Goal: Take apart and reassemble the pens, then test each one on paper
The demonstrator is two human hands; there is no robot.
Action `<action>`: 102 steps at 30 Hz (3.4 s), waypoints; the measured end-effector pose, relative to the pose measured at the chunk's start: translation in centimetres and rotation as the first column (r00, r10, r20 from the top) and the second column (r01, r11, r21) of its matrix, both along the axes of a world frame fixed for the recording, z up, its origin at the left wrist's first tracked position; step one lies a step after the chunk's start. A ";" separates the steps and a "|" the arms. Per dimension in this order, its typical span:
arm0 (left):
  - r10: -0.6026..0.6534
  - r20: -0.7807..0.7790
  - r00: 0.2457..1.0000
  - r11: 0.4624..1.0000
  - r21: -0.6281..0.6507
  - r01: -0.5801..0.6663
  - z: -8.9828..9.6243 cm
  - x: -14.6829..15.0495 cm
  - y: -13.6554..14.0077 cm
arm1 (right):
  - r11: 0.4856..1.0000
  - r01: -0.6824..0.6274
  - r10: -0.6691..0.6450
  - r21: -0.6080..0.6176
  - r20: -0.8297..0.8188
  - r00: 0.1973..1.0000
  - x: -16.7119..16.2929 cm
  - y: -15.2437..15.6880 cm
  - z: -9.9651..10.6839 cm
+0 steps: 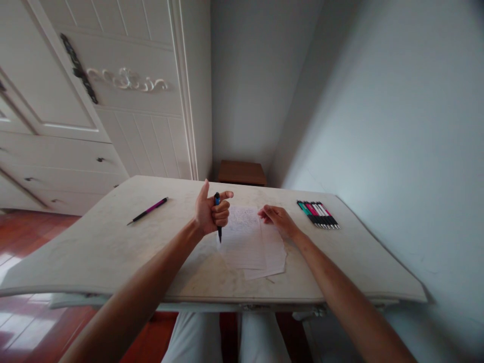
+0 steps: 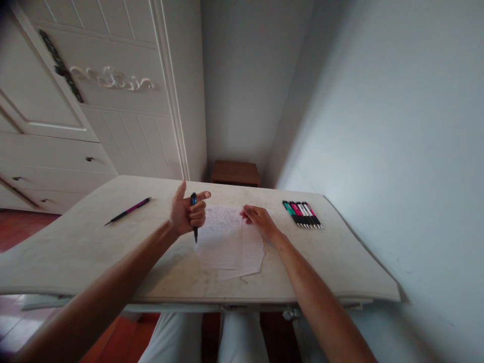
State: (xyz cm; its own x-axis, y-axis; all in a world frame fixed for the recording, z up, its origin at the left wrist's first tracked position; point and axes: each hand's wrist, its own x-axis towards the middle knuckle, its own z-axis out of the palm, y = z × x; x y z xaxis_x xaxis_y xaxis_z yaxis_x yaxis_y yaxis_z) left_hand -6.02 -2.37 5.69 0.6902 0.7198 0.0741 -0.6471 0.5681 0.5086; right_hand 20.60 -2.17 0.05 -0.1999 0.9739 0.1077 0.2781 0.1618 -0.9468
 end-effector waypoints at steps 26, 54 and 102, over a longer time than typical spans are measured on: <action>0.017 -0.034 0.999 0.999 0.035 -0.016 -0.6 0.1 0.3 | 0.999 -0.036 0.033 0.039 0.074 0.997 0.1 0.2 0.0; 0.462 -0.081 0.883 0.887 0.042 -0.460 -1.0 4.5 -0.5 | 0.971 -0.185 0.161 0.153 0.156 0.975 -3.2 -3.1 3.1; 0.939 -0.292 -0.183 0.341 0.714 0.612 -4.7 1.4 1.7 | 0.995 0.028 -0.049 0.098 0.211 0.976 -2.5 -2.4 2.2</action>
